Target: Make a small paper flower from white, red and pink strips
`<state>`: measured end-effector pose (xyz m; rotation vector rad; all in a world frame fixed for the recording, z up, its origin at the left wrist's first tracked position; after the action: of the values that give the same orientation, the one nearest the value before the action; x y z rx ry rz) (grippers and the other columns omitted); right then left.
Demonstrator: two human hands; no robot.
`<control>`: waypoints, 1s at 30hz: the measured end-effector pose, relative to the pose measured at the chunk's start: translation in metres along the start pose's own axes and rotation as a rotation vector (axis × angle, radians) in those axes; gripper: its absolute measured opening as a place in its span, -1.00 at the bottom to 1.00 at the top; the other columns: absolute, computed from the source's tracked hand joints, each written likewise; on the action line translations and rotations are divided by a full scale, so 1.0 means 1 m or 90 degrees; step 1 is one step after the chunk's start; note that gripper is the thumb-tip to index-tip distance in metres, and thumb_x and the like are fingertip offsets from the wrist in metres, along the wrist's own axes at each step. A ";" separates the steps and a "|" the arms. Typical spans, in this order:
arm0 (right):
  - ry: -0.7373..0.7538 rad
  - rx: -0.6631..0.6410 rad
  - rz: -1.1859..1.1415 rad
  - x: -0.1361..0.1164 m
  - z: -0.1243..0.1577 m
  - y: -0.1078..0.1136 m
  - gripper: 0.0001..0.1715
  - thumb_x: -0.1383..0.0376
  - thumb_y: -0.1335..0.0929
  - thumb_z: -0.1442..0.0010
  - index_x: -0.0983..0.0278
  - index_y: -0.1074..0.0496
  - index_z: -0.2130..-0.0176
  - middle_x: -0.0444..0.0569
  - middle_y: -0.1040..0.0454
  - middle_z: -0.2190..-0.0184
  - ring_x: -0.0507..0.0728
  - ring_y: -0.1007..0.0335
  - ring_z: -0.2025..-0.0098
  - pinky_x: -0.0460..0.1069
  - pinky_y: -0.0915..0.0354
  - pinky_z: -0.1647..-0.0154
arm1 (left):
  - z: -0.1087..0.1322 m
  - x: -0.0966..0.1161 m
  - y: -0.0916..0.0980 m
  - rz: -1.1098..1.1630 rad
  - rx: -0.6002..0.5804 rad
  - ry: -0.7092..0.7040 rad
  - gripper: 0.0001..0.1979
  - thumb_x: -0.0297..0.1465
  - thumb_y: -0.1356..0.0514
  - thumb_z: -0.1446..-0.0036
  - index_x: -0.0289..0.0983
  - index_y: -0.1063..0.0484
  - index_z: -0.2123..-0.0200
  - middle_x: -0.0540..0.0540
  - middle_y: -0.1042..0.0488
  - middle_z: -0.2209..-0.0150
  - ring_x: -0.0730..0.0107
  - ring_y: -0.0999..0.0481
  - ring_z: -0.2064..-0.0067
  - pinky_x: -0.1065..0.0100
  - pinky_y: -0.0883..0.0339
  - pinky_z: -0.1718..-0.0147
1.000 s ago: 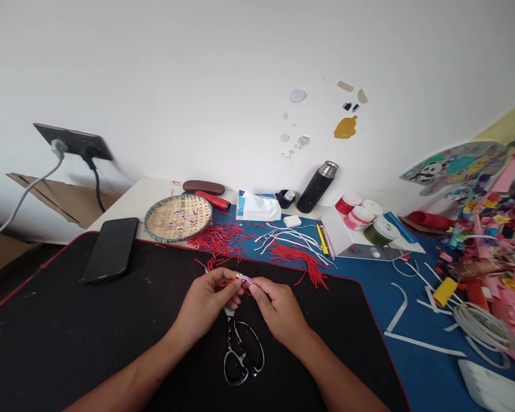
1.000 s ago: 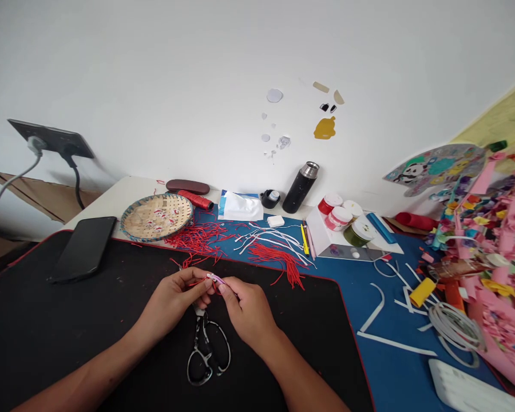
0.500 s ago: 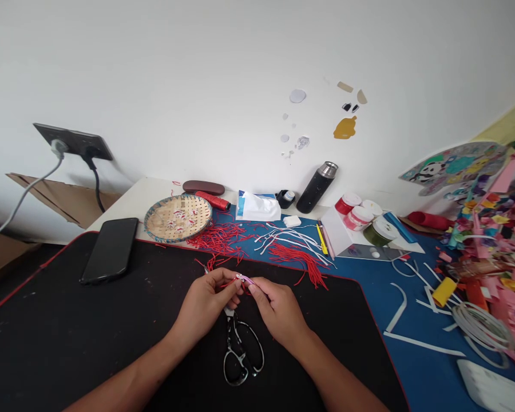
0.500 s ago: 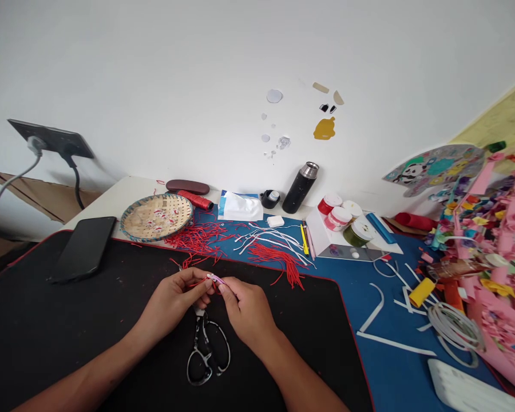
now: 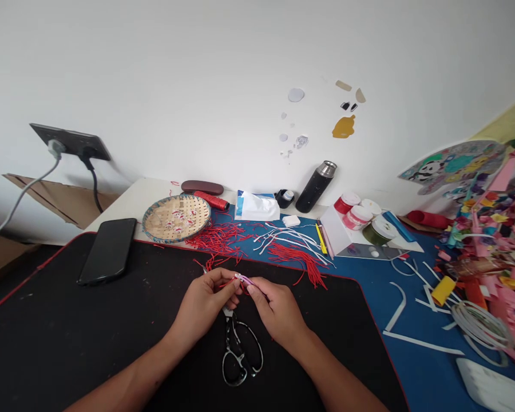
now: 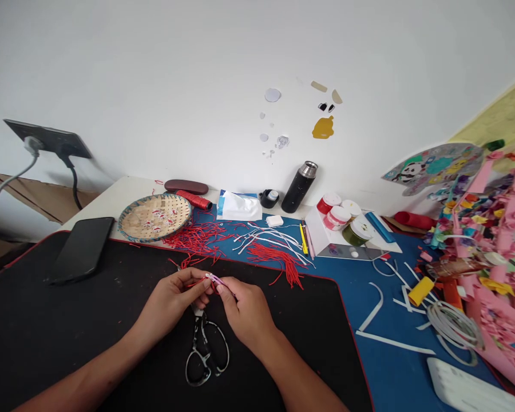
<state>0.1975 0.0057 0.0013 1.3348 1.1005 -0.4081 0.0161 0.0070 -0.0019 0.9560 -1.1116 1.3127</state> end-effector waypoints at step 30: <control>-0.023 0.006 -0.012 0.002 -0.001 0.000 -0.64 0.19 -0.23 -0.50 0.23 -0.57 0.09 -0.06 -0.62 0.29 0.10 -0.51 0.30 -0.08 -0.25 0.26 | 0.006 0.000 -0.002 -0.018 0.016 -0.068 -0.74 -0.17 -0.35 -0.10 -0.26 -0.61 0.30 -0.07 -0.63 0.40 0.33 -0.56 0.42 0.35 -0.49 0.42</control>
<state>0.1981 0.0068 -0.0001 1.3223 1.0828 -0.4500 0.0174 0.0010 -0.0002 1.0666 -1.1607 1.2668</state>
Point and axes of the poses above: each hand's wrist, its own z-axis away from the middle knuckle, its own y-axis out of the back of the hand, x = y × z, the point moved 1 cm from there along -z, towards the middle knuckle
